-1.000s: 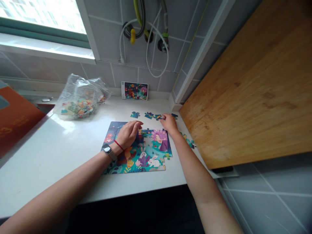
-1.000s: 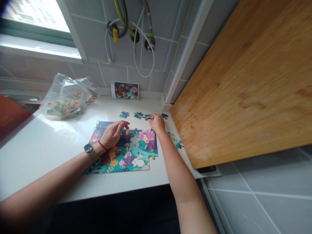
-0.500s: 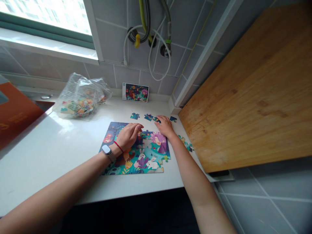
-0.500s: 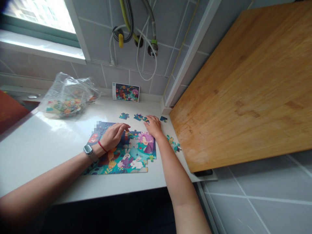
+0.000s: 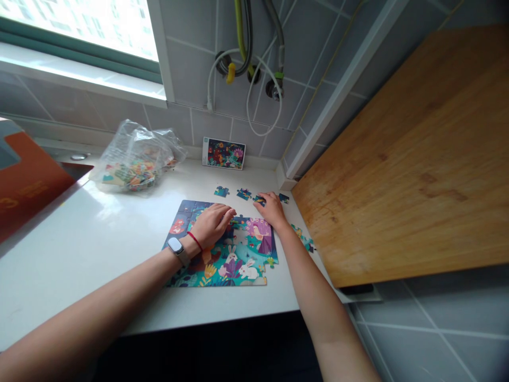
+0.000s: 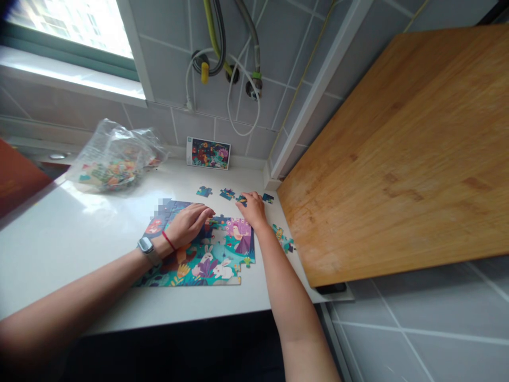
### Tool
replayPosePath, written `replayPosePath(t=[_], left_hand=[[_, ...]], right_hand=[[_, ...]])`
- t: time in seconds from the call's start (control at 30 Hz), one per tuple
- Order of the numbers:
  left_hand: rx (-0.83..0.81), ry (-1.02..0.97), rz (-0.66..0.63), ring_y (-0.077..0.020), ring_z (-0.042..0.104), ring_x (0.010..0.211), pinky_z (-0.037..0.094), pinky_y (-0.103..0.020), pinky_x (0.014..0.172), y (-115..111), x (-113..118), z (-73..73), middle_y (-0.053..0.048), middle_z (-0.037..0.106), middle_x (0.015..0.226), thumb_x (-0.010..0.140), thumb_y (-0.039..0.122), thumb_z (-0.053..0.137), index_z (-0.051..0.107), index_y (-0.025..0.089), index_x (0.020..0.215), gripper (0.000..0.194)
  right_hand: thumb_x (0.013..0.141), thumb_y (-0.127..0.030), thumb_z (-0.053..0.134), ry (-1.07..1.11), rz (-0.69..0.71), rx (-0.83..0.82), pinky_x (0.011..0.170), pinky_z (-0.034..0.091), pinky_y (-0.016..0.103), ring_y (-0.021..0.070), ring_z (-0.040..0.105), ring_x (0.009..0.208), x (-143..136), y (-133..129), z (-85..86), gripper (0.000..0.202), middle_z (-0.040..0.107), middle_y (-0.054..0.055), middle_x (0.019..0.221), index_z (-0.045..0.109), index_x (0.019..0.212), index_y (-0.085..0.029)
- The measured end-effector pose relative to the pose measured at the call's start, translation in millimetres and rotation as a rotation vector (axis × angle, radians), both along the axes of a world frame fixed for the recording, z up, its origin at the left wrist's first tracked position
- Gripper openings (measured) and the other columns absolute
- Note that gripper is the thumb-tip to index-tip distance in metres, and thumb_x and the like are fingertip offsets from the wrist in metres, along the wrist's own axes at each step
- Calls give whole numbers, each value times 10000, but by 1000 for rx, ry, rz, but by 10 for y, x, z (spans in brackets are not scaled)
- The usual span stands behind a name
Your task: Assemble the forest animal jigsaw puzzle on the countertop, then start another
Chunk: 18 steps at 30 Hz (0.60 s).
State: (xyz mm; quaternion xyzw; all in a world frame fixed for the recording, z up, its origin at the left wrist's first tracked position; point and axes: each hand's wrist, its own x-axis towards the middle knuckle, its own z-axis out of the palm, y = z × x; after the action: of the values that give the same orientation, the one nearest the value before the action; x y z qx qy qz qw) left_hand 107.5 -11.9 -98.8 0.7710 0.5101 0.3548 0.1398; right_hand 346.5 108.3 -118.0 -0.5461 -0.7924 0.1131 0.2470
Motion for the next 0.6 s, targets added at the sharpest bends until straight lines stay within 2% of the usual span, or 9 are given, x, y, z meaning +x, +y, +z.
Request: replayPosePath(t=[0.17, 0.37, 0.6], left_hand=[[1, 41, -14, -245, 656, 898, 522, -405, 883, -5, 11, 8, -68, 722, 883, 1135, 465, 271, 684, 220, 897, 536], [26, 45, 50, -280, 638, 1156, 507, -450, 1027, -7, 21, -39, -95, 726, 1192, 1109, 446, 397, 666, 222, 1254, 379], [-11, 142, 4, -266, 625, 1095, 500, -454, 1007, 13, -6, -64, -71, 726, 1113, 1097, 435, 444, 731, 239, 1025, 355]], right_hand=[[913, -315, 752, -9, -3, -1, 1107, 468, 410, 289, 626, 1167, -9, -12, 3, 388, 692, 132, 1224, 767, 1280, -193], [919, -322, 746, -10, -2, 0, 1108, 467, 404, 282, 622, 1170, 4, -14, 5, 364, 684, 126, 1220, 773, 1263, -207], [917, -321, 742, -30, 4, -19, 1110, 476, 391, 277, 632, 1171, -26, -30, 20, 387, 692, 125, 1225, 765, 1285, -204]])
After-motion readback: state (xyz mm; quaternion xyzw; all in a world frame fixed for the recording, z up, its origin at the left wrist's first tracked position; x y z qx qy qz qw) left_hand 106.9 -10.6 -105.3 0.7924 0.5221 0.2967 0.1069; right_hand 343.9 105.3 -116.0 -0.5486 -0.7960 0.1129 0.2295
